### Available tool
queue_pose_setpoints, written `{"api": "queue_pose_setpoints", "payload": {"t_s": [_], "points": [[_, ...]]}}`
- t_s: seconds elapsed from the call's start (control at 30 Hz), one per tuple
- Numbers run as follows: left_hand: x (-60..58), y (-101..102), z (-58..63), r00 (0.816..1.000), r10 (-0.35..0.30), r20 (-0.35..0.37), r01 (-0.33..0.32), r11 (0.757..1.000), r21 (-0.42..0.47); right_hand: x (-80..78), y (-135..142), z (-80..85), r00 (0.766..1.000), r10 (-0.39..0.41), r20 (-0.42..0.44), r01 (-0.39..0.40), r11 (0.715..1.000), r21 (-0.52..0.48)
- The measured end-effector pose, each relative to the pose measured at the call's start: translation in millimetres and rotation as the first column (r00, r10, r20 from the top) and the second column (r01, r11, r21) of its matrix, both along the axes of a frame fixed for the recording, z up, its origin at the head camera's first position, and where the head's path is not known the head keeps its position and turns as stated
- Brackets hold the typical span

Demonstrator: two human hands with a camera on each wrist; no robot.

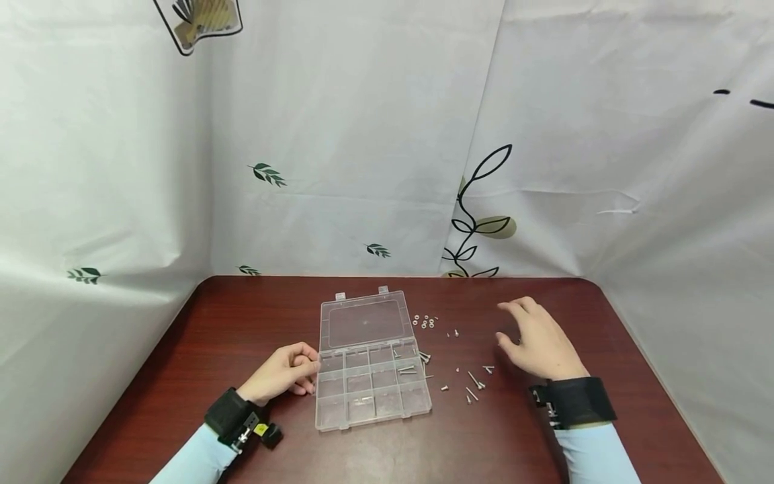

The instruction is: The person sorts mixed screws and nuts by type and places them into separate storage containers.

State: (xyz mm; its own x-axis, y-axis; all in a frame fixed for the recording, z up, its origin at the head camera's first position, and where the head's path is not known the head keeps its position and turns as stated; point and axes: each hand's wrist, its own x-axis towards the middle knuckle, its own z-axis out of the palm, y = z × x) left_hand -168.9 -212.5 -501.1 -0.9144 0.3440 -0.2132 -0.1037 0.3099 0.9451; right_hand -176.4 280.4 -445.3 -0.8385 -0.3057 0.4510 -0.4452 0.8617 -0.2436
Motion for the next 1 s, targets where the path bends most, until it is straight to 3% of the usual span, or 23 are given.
{"api": "queue_pose_setpoints", "payload": {"t_s": [0.23, 0.5, 0.73, 1.0], "points": [[0.2, 1.2, -0.6, 1.0, -0.008, 0.001, 0.008, 1.0, 0.003, 2.8, 28.4, -10.5, 0.986, -0.1, 0.131, 0.095, 0.994, 0.047], [0.9, 0.5, 0.9, 1.0, -0.005, -0.005, 0.005, 1.0, 0.005, 1.7, 41.7, -21.6, 0.919, -0.203, 0.339, 0.177, 0.978, 0.105], [1.2, -0.3, 1.1, 1.0, -0.003, -0.004, 0.003, 1.0, 0.008, -4.0, 35.4, -30.8, 0.924, -0.216, 0.314, 0.185, 0.975, 0.125], [1.1, -0.1, 0.6, 1.0, -0.003, -0.003, 0.003, 1.0, 0.009, -4.4, 30.7, -32.5, 0.905, -0.252, 0.343, 0.226, 0.967, 0.115]]}}
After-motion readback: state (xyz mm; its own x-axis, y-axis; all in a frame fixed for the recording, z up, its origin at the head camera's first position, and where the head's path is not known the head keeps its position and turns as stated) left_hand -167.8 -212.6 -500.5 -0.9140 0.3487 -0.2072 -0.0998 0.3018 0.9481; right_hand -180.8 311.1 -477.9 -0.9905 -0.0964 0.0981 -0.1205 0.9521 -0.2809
